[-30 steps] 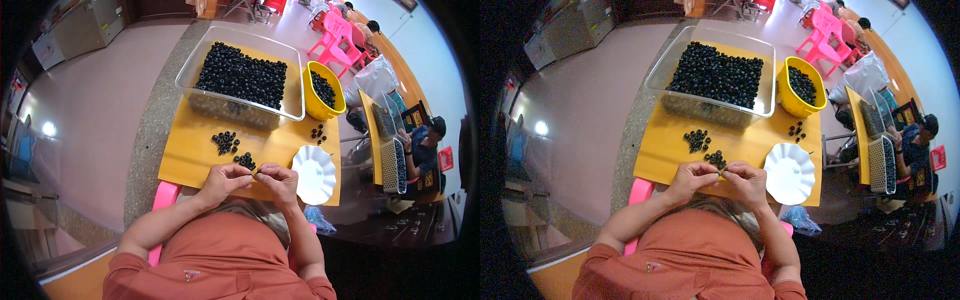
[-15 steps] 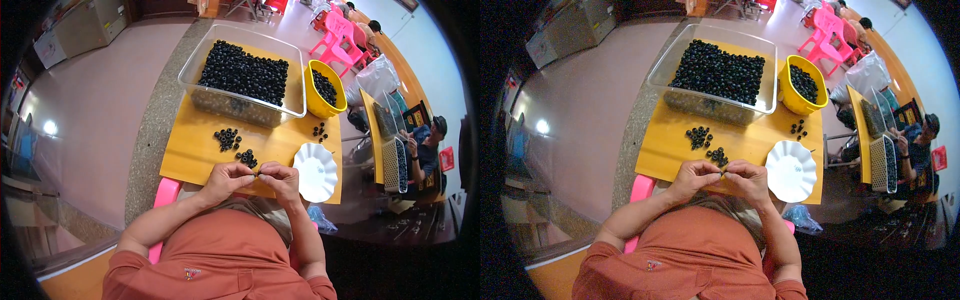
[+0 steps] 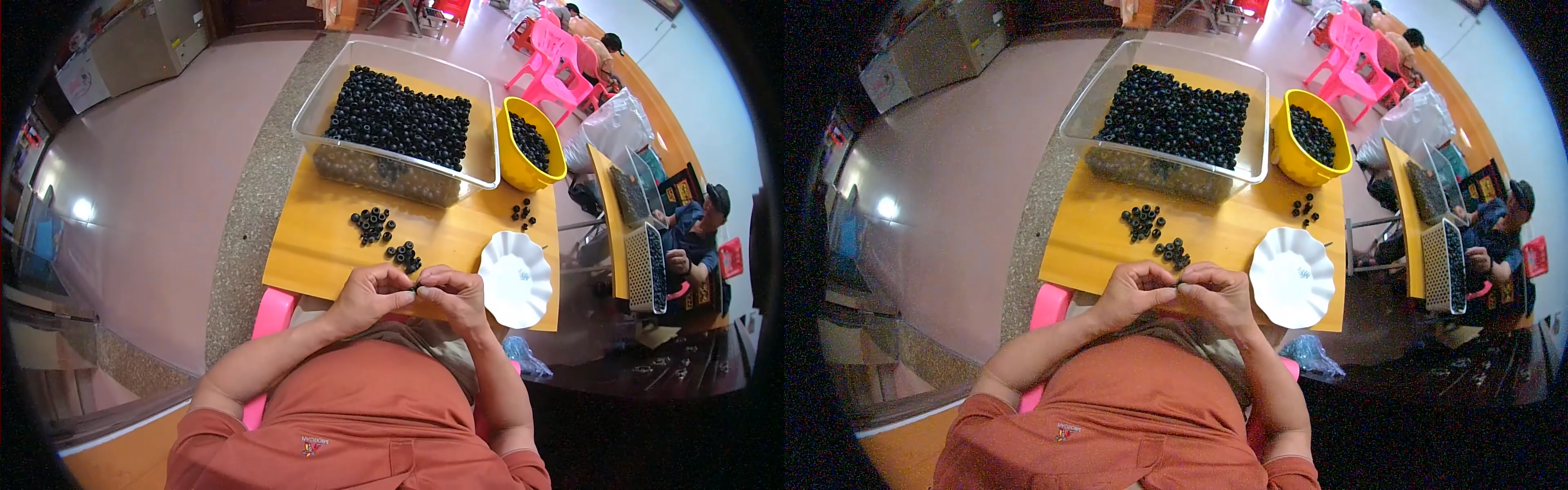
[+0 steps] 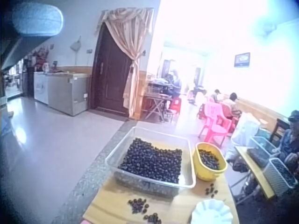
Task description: Picking up small black fruits from a pile on a table, inspecting them, and placing them into a white dish.
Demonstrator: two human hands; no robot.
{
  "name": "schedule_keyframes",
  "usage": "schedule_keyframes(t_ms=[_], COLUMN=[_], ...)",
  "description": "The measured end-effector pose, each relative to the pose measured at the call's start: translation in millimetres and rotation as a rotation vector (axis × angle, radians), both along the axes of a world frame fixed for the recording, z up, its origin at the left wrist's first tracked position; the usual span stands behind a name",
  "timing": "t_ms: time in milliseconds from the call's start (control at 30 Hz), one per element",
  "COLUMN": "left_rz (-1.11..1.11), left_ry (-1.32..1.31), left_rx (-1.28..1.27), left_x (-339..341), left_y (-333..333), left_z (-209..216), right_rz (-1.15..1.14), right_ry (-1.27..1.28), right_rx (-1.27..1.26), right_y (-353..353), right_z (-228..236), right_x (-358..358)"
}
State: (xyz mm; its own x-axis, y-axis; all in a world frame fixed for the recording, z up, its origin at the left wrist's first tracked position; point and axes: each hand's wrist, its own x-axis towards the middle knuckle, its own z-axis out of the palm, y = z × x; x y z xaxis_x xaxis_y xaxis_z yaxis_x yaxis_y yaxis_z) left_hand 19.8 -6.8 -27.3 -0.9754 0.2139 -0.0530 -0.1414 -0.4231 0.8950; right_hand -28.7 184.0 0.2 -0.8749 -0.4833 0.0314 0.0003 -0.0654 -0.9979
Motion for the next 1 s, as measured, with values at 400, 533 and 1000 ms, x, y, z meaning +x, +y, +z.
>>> schedule_keyframes(t_ms=[400, 533, 1000], left_rz=[-0.053, -0.040, -0.028], left_ry=[0.006, 0.049, 0.062], left_rx=[0.007, -0.034, -0.072], left_x=[-0.4, -1.2, -0.4], left_y=[-3.2, -3.2, -2.0], left_z=[-0.2, 3.2, 1.1], right_rz=[0.139, 0.136, 0.158], right_ry=[0.035, 0.104, 0.196], right_rx=[0.084, 0.085, 0.145], right_y=[4.9, 4.7, 4.5], right_z=[0.6, -3.4, -2.3], right_x=[-2.0, -1.8, 1.5])
